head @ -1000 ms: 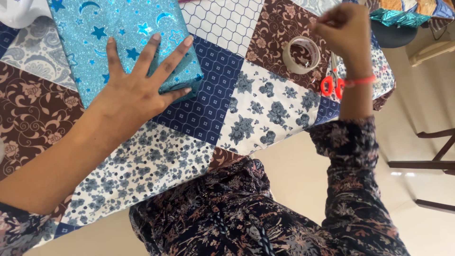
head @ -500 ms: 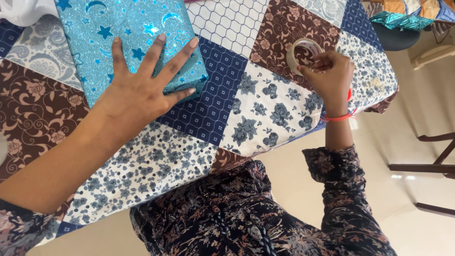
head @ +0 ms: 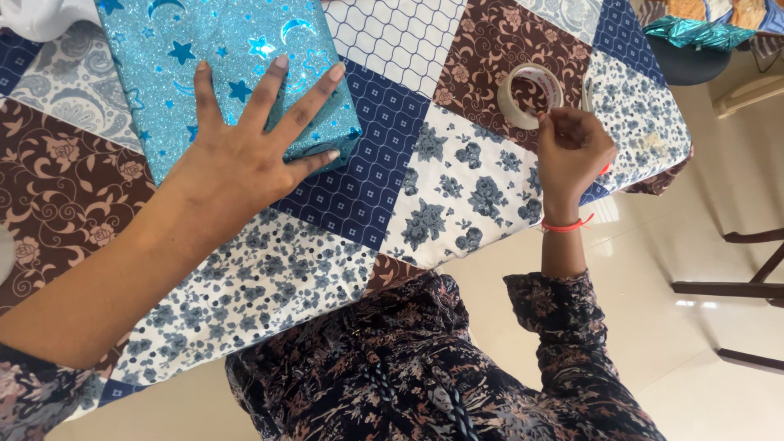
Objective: The person wraps a rectangular box with blue glittery wrapping paper. They fold the paper edges, apply clear adhesive tape to secure the seams, and smooth the surface. The person uses scissors to cut tape and adjusts the paper to ensure a neat finish.
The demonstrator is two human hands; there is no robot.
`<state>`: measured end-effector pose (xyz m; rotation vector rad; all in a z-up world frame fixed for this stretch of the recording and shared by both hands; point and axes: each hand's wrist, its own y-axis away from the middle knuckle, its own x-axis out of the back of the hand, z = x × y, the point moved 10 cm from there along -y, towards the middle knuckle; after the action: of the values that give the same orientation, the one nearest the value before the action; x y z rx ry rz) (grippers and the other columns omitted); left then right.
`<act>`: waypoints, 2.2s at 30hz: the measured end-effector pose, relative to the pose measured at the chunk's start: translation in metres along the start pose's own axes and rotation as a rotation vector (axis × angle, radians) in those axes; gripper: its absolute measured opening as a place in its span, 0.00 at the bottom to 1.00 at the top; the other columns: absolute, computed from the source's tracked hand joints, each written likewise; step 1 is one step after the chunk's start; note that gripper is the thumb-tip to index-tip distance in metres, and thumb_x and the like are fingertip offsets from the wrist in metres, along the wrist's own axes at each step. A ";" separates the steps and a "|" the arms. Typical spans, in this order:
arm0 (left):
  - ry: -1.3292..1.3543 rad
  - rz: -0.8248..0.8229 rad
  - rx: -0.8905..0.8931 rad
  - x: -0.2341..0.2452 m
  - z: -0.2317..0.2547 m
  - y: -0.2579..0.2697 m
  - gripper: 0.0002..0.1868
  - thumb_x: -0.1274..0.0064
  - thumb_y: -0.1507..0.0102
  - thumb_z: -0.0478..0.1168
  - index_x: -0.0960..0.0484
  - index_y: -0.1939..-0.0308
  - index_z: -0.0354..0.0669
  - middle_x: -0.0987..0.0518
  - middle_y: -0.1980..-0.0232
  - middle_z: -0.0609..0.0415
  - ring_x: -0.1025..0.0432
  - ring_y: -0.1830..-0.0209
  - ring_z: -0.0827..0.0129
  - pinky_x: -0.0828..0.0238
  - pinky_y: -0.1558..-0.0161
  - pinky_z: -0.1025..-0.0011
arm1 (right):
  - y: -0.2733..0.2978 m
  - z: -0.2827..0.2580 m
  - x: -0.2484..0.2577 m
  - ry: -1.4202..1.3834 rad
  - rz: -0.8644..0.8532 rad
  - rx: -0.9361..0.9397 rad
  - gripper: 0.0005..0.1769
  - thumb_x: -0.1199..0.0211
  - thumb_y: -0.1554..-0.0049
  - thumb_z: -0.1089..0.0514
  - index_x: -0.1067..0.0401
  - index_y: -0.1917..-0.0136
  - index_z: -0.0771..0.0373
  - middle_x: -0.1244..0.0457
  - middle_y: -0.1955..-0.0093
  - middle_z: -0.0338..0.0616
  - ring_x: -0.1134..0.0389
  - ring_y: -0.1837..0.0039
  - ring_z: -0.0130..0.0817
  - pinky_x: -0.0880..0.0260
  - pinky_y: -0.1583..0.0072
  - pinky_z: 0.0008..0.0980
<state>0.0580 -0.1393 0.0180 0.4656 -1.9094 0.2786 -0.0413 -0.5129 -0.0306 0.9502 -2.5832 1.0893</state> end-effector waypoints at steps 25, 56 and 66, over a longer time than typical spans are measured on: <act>-0.081 0.102 0.017 0.004 0.001 0.004 0.41 0.43 0.42 0.36 0.31 0.30 0.86 0.66 0.14 0.55 0.54 0.19 0.44 0.41 0.36 0.27 | 0.100 -0.134 -0.179 -0.870 -0.626 -0.162 0.13 0.33 0.43 0.77 0.34 0.51 0.69 0.30 0.53 0.53 0.24 0.48 0.39 0.17 0.42 0.38; -0.070 0.205 -0.017 0.005 0.004 0.007 0.30 0.44 0.40 0.43 0.22 0.35 0.83 0.63 0.12 0.54 0.52 0.19 0.39 0.45 0.36 0.21 | 0.098 -0.135 -0.185 -0.584 -0.300 0.017 0.21 0.27 0.47 0.75 0.41 0.60 0.64 0.30 0.52 0.52 0.24 0.48 0.31 0.20 0.48 0.28; -0.300 -0.038 -0.119 -0.007 0.008 0.004 0.07 0.40 0.44 0.43 0.16 0.76 0.47 0.67 0.11 0.50 0.57 0.19 0.33 0.46 0.41 0.22 | 0.096 -0.143 -0.185 -0.570 -0.309 0.026 0.18 0.29 0.45 0.75 0.39 0.60 0.65 0.30 0.54 0.52 0.24 0.49 0.33 0.18 0.47 0.31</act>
<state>0.0514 -0.1375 0.0084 0.4842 -2.1925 0.0707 0.0320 -0.2725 -0.0561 1.8171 -2.6845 0.8605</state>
